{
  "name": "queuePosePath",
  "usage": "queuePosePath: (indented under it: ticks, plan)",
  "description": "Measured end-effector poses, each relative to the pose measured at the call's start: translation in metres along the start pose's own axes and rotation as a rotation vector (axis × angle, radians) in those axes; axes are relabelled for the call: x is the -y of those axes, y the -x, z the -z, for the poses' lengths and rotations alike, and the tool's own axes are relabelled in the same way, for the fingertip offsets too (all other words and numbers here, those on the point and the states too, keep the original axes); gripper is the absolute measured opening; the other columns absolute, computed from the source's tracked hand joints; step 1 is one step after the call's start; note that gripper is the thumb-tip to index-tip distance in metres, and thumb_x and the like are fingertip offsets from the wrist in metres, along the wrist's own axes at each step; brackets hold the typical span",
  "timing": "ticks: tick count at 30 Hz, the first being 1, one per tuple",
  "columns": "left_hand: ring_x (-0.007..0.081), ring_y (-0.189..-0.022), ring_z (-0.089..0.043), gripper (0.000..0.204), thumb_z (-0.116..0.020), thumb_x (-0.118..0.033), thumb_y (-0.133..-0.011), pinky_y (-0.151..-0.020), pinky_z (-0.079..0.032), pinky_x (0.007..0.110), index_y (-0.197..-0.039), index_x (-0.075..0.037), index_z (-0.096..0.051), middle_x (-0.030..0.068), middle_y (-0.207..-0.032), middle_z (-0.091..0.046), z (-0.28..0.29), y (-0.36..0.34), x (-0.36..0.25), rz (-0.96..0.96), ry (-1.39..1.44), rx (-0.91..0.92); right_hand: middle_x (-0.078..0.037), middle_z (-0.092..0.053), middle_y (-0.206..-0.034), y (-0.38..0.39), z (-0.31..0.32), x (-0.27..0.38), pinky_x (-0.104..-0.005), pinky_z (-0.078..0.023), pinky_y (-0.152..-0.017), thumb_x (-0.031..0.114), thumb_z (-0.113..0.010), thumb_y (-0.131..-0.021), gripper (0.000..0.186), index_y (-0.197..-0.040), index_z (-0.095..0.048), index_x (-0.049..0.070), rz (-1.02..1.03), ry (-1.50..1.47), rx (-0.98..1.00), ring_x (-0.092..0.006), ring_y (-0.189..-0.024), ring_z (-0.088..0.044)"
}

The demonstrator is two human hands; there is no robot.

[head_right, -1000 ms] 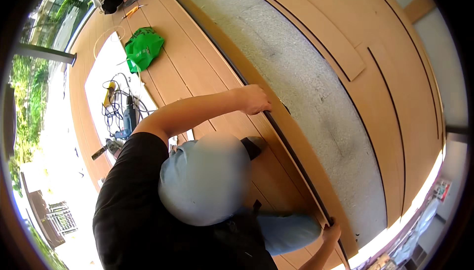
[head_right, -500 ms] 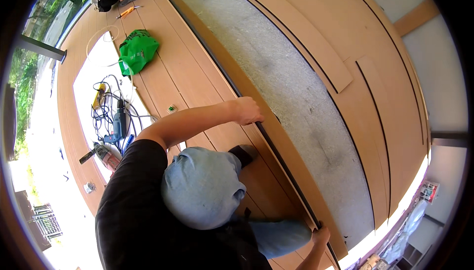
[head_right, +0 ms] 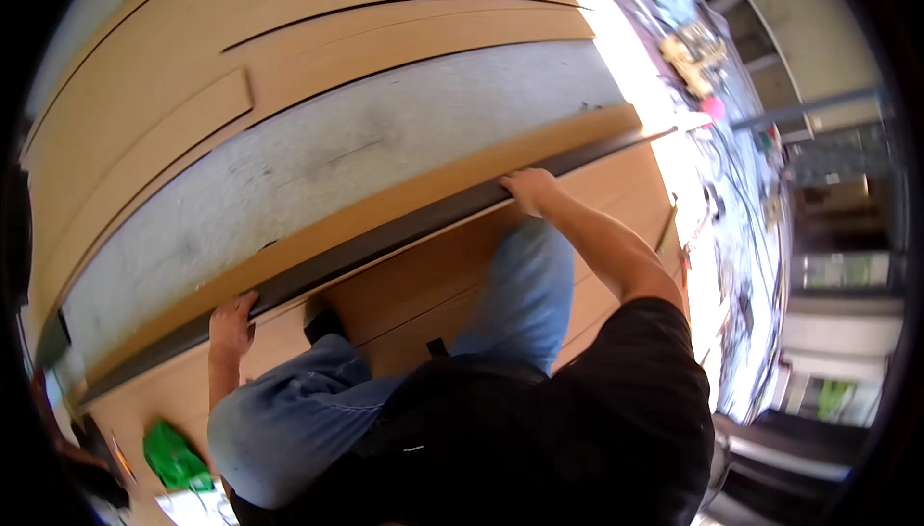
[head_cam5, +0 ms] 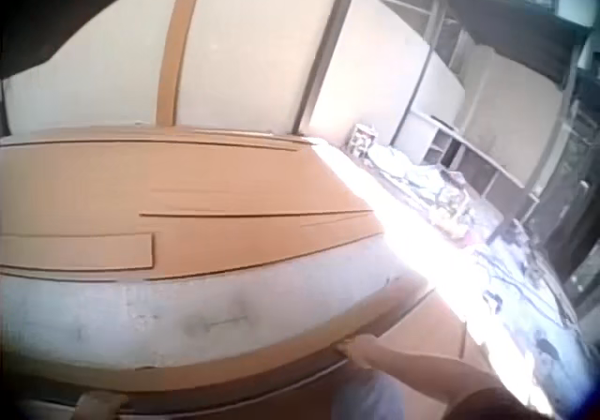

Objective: The person fits decking boards into position, hammers clips along the edge, and blows debris away using an air blow gun. The person then applies sealant onto a strip with a caulking gun and installs the strip and boards by hand.

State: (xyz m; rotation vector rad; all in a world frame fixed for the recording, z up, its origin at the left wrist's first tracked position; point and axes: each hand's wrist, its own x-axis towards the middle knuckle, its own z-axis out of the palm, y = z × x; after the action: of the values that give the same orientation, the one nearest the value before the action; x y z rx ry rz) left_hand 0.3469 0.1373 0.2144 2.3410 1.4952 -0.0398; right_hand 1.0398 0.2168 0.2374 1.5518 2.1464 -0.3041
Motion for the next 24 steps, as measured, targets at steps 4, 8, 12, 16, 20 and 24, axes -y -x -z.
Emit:
queuePosePath:
  ticks: [4,8,12,16,20,24]
  plan:
    - [0.0354,-0.113,-0.065,0.068,-0.079,0.002,-0.068,-0.095,-0.054,0.046,-0.131,-0.013,-0.059,0.0130,-0.122,-0.069,0.013,-0.024,-0.016,-0.018,-0.003,0.047,-0.012,-0.069,-0.124,0.007,0.005,-0.022,-0.0466,-0.055,-0.093,0.012,-0.060,-0.088,0.041,-0.128,-0.064,0.012,-0.087,-0.016,0.088,-0.0350,-0.114,-0.067]
    - [0.0352,-0.118,-0.065,0.069,-0.076,0.005,-0.067,-0.097,-0.054,0.046,-0.132,-0.010,-0.059,0.0129,-0.131,-0.068,0.027,-0.050,-0.038,-0.074,0.010,-0.028,-0.009,-0.065,-0.135,0.013,0.008,-0.043,-0.0420,-0.051,-0.101,0.011,-0.060,-0.088,0.047,-0.135,-0.060,0.010,-0.125,-0.026,0.013,-0.0326,-0.121,-0.063]
    - [0.0355,-0.123,-0.064,0.064,-0.071,0.006,-0.070,-0.101,-0.053,0.046,-0.132,-0.006,-0.060,0.0131,-0.137,-0.066,0.031,-0.078,-0.060,-0.148,-0.033,-0.160,-0.006,-0.068,-0.124,0.006,-0.005,-0.075,-0.0417,-0.052,-0.095,0.014,-0.056,-0.094,0.036,-0.129,-0.063,0.014,-0.107,0.091,-0.217,-0.0285,-0.111,-0.066]
    - [0.0356,-0.127,-0.062,0.059,-0.064,0.006,-0.075,-0.104,-0.051,0.047,-0.132,-0.005,-0.062,0.0137,-0.138,-0.066,-0.012,-0.075,-0.047,-0.150,-0.035,-0.180,-0.005,-0.065,-0.129,-0.004,-0.034,-0.077,-0.0403,-0.050,-0.096,0.017,-0.055,-0.095,0.037,-0.132,-0.061,0.015,-0.113,0.121,-0.249,-0.0270,-0.115,-0.063]
    - [0.0339,-0.136,-0.056,0.073,-0.064,0.006,-0.071,-0.110,-0.046,0.046,-0.142,-0.007,-0.057,0.0103,-0.147,-0.061,-0.045,-0.063,-0.043,-0.175,-0.098,-0.175,-0.004,-0.062,-0.134,0.009,-0.061,-0.070,-0.0397,-0.049,-0.096,0.019,-0.055,-0.096,0.042,-0.137,-0.060,0.016,-0.073,0.168,-0.326,-0.0255,-0.120,-0.060]
    - [0.0345,-0.138,-0.054,0.072,-0.063,0.005,-0.072,-0.111,-0.044,0.048,-0.143,-0.007,-0.057,0.0094,-0.148,-0.060,-0.065,-0.059,-0.050,-0.211,-0.137,-0.272,-0.005,-0.057,-0.140,0.018,-0.071,-0.068,-0.0405,-0.047,-0.096,0.020,-0.056,-0.097,0.049,-0.145,-0.054,0.015,-0.107,0.179,-0.306,-0.0254,-0.123,-0.055]
